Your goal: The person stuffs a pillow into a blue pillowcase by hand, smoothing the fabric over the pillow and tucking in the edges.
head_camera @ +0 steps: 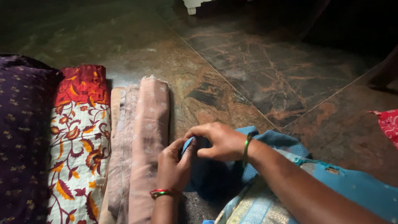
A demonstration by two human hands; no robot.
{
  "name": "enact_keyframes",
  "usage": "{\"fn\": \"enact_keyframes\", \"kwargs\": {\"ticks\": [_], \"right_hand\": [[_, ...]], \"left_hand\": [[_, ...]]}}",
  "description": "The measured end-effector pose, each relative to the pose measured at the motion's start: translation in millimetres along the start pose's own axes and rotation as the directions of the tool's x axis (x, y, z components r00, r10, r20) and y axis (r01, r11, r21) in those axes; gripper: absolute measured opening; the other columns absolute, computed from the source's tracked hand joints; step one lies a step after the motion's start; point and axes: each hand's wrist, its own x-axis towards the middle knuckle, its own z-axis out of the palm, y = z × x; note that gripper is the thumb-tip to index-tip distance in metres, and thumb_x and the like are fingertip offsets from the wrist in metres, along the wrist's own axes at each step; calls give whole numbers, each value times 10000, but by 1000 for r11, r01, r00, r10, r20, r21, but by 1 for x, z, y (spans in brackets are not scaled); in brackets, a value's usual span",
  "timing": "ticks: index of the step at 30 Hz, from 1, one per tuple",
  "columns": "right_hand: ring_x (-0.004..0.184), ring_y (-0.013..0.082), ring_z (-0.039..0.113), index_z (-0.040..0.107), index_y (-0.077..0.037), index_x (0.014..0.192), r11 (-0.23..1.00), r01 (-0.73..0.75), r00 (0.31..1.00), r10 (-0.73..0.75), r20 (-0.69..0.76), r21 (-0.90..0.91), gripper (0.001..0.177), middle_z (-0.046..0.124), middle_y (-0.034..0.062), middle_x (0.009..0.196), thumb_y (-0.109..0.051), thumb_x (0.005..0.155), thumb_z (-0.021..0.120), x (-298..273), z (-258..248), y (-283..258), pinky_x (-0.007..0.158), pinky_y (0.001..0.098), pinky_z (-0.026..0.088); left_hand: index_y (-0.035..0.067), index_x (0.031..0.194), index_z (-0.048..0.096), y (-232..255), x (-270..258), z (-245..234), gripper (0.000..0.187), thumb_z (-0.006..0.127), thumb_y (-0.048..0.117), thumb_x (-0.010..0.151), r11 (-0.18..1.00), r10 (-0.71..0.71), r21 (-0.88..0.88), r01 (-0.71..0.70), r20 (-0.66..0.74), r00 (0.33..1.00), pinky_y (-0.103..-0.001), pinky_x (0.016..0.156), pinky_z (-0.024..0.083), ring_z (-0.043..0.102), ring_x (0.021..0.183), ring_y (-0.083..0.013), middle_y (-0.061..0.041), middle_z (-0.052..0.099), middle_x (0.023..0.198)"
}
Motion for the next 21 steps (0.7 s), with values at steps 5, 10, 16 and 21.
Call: {"fn": "enact_keyframes", "kwargs": {"ticks": [5,10,16,21], "right_hand": [[1031,325,711,740,-44,1139,980,-128,991,121,-49,-150,449,748,198,1048,-101,696,697,3,-5,15,895,400,555],[908,295,732,771,-92,1012,898,-407,908,378,-182,-167,319,758,158,984,-99,698,715,1,-22,14,809,391,571],[932,265,697,788,-139,983,870,-477,788,361,-498,-125,261,747,140,949,-67,771,656,0,-41,-7,832,389,556],[1122,252,632,755,-173,1046,848,-524,835,493,-243,-77,272,681,63,1210,-172,779,701,6,-27,-10,929,421,523]], "left_hand": [[0,1050,757,6,6,-22,247,619,175,942,954,196,-208,-216,-112,974,-234,688,526,671,788,-60,-13,777,868],[-48,965,700,-32,8,-61,315,574,210,1097,974,120,-122,-190,-432,894,-270,658,440,528,742,-83,-26,620,762],[-47,985,723,-63,14,-79,322,580,226,1080,1000,-7,15,17,-503,864,-296,606,447,548,666,-124,-70,664,754],[12,1062,760,-55,21,-59,260,623,228,1016,961,-4,-255,-112,-417,909,-238,687,513,629,756,-72,-22,735,869]]}}
